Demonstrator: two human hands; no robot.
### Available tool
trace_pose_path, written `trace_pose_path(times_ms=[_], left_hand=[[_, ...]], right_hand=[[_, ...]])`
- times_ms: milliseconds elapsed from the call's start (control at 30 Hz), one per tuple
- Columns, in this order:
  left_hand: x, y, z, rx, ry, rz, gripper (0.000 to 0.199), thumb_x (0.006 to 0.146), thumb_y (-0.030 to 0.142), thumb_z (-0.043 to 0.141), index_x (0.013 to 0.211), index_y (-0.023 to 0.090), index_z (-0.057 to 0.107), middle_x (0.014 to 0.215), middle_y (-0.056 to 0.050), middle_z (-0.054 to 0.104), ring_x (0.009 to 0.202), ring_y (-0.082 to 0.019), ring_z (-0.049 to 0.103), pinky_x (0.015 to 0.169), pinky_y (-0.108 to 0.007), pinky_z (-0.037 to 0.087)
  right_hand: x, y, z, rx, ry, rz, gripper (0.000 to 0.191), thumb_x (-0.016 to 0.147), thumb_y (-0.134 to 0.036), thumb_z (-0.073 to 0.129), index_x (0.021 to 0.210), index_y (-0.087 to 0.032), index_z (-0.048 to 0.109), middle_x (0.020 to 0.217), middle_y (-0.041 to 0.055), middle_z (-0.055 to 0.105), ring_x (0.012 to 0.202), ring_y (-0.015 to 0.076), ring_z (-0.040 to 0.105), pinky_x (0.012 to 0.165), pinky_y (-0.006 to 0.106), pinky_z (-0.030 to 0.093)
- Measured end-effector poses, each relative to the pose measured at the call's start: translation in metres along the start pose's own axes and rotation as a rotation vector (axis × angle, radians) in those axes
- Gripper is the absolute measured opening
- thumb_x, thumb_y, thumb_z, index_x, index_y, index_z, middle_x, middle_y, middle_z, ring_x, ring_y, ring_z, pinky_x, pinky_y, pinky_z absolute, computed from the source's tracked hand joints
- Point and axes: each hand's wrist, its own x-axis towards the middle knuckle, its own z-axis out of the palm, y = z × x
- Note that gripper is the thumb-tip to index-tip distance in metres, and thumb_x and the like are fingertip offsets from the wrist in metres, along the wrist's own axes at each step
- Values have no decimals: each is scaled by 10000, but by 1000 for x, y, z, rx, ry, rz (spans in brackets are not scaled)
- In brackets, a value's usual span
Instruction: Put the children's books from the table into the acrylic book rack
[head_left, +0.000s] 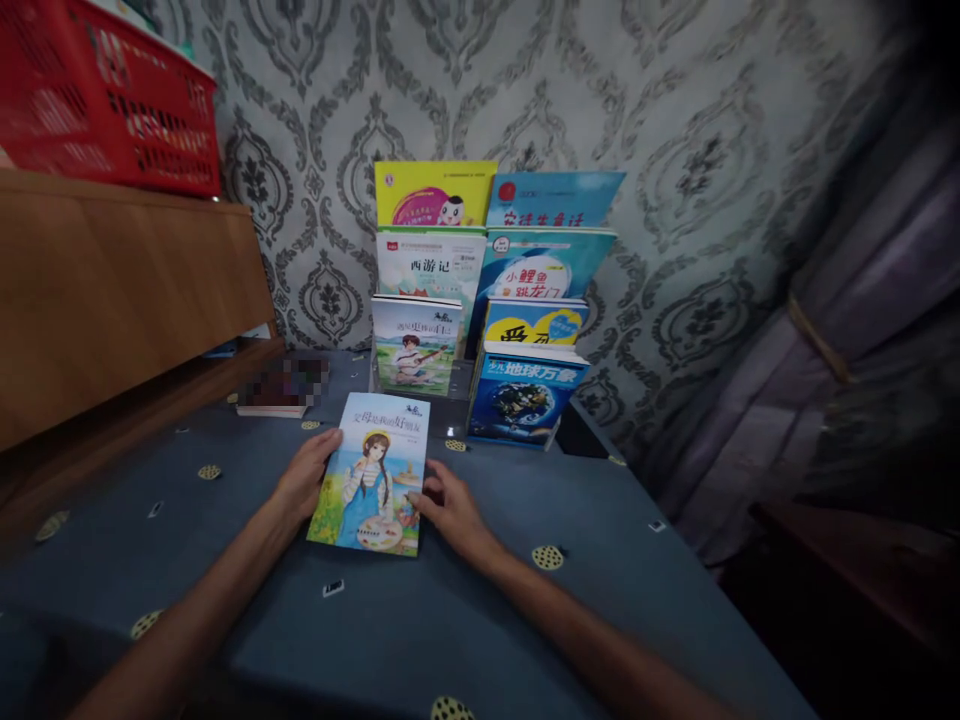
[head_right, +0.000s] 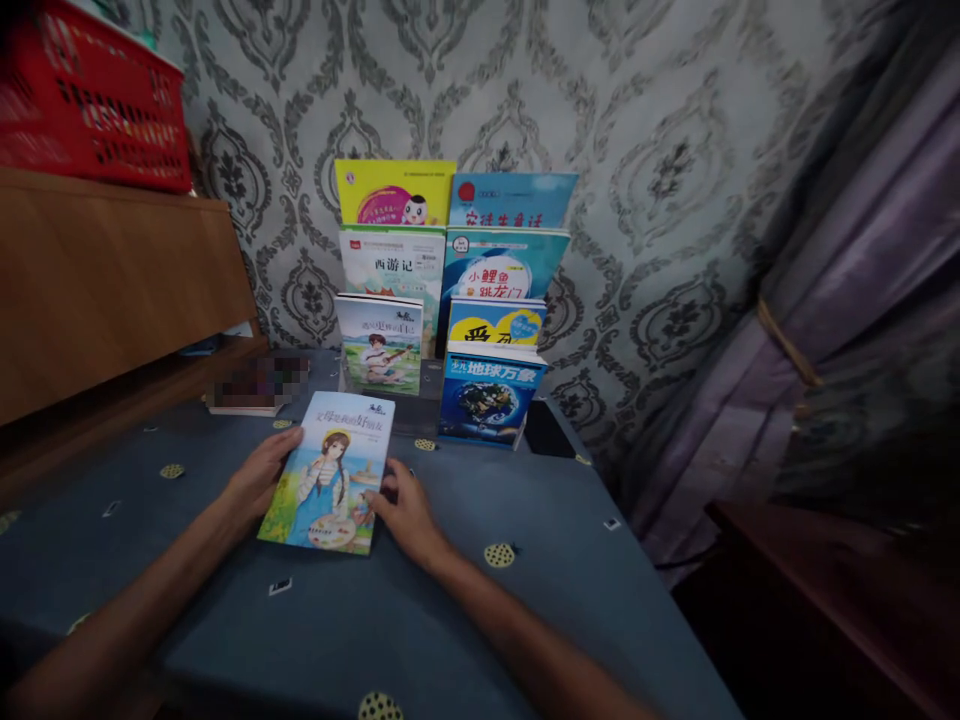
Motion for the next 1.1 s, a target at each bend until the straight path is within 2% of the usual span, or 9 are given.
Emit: trace_pose_path(times_ms=[100, 233, 333, 433, 500, 633, 833, 933, 1100], left_hand=[[1, 5, 13, -25, 18, 125, 242, 774, 321, 741, 919, 135, 684, 798, -70, 780, 789, -249, 760, 781, -383, 632], [11, 13, 27, -34, 20, 361, 461, 746, 509, 756, 1026, 145, 709, 1001, -90, 788, 1047, -280, 720, 936, -385, 584], [17, 10, 28, 5, 33, 449, 576, 758, 633, 702, 1064, 145, 715, 1066, -96, 778, 1132, -281, 685, 980, -367, 559], [17, -4, 20, 98, 21, 399, 636, 731, 720, 670, 992, 143, 731, 1012, -105, 786, 1096, -304, 698, 931, -377, 581], [13, -15, 12, 138, -6, 333, 648, 641, 728, 735, 927, 146, 732, 943, -109, 791, 1015, -325, 721, 861, -393, 603], [7, -24, 4, 182, -44, 278, 608, 467, 574, 895, 871, 148, 739, 883, -103, 791, 850, -297, 743, 764, -358, 613], [5, -13, 2, 281, -271, 103, 532, 509, 381, 912, 967, 151, 771, 946, -119, 790, 894, -310, 743, 859, -426, 600], [7, -10, -2, 325, -288, 70, 452, 490, 340, 920, 881, 155, 788, 920, -112, 794, 902, -311, 743, 888, -437, 594], [5, -11, -2, 358, -279, 68, 382, 533, 347, 907, 858, 178, 799, 948, -97, 795, 915, -301, 746, 887, -432, 602]], right_hand=[[9, -17, -8, 131, -31, -63, 348, 869, -390, 589, 1148, -185, 552, 928, 64, 749, 689, 184, 686, 592, 294, 559], [12, -45, -16, 16, 81, -239, 241, 900, -310, 540, 1113, -198, 560, 1041, 72, 728, 870, 193, 692, 746, 312, 561], [8, -47, -18, -184, 142, -290, 251, 925, -266, 507, 1162, -191, 540, 1069, 79, 711, 922, 195, 670, 787, 316, 540], [-2, -33, -14, -250, 149, -281, 209, 955, -245, 462, 1151, -194, 512, 1026, 73, 701, 889, 193, 663, 782, 323, 540], [-8, -24, -11, -263, 125, -262, 175, 970, -243, 446, 1132, -203, 500, 1045, 78, 691, 920, 200, 661, 805, 339, 547], [-13, -19, -10, -267, 102, -252, 165, 986, -224, 435, 1142, -218, 488, 1090, 82, 676, 981, 206, 657, 843, 353, 558], [-14, -23, -12, -294, 92, -262, 276, 993, -216, 433, 1267, -228, 463, 1133, 101, 671, 1033, 217, 662, 869, 365, 588], [-16, -22, -13, -334, 84, -283, 366, 996, -217, 424, 1361, -229, 401, 1119, 109, 673, 1047, 230, 669, 875, 380, 602], [-18, -14, -11, -426, 115, -292, 354, 1004, -224, 403, 1357, -242, 425, 1103, 110, 696, 1007, 235, 701, 857, 374, 622]])
